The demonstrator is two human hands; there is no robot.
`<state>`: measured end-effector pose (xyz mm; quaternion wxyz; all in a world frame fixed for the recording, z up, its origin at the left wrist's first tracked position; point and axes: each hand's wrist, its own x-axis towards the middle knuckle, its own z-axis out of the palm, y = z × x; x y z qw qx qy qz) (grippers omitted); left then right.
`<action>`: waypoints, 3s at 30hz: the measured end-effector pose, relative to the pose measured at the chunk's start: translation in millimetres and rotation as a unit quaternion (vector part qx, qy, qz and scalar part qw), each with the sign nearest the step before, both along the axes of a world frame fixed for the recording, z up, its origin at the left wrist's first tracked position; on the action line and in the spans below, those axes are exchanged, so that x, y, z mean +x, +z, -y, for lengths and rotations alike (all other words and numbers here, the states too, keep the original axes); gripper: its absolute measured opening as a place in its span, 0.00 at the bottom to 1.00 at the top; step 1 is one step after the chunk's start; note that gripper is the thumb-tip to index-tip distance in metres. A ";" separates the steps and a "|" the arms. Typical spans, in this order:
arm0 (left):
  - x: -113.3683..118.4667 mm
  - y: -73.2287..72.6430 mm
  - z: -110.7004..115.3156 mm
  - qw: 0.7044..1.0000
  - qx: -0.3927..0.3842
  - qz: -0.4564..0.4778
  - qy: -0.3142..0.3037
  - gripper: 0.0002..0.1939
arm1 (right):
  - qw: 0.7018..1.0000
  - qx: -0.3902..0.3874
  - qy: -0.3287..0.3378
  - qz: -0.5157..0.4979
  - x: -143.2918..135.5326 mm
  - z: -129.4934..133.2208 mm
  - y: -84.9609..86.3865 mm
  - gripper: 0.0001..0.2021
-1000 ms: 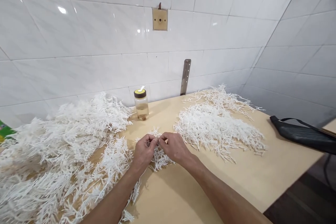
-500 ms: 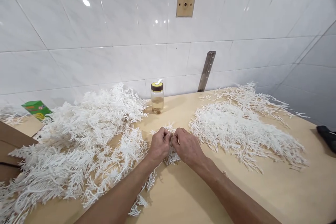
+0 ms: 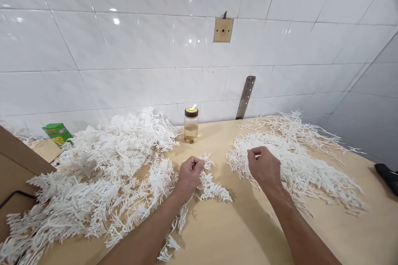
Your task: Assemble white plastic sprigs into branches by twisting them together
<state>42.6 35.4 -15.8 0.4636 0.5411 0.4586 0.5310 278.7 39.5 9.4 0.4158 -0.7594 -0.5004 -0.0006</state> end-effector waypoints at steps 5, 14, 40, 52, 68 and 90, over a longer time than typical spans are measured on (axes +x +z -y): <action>1.2 2.3 0.6 1.000 0.011 -0.010 -0.020 0.15 | 0.993 0.088 0.069 0.029 -5.9 1.0 -1.5 0.13; 3.0 5.2 1.2 0.997 0.028 -0.030 -0.070 0.15 | 0.908 -0.113 0.398 -0.062 -69.4 13.6 3.5 0.16; 3.9 2.0 1.3 0.997 0.029 -0.066 -0.009 0.12 | 0.930 -0.111 0.349 -0.028 -84.0 23.4 2.2 0.11; 0.9 2.1 3.7 0.998 0.055 -0.040 0.011 0.15 | 0.984 -0.046 0.164 -0.054 -60.0 16.9 2.1 0.09; 4.2 -0.1 2.2 0.998 0.054 -0.026 -0.007 0.15 | 0.930 -0.073 0.357 -0.045 -63.5 24.3 9.0 0.15; 5.1 8.4 7.0 1.000 0.016 0.013 0.001 0.18 | 0.997 0.072 0.022 0.026 2.8 4.2 4.9 0.06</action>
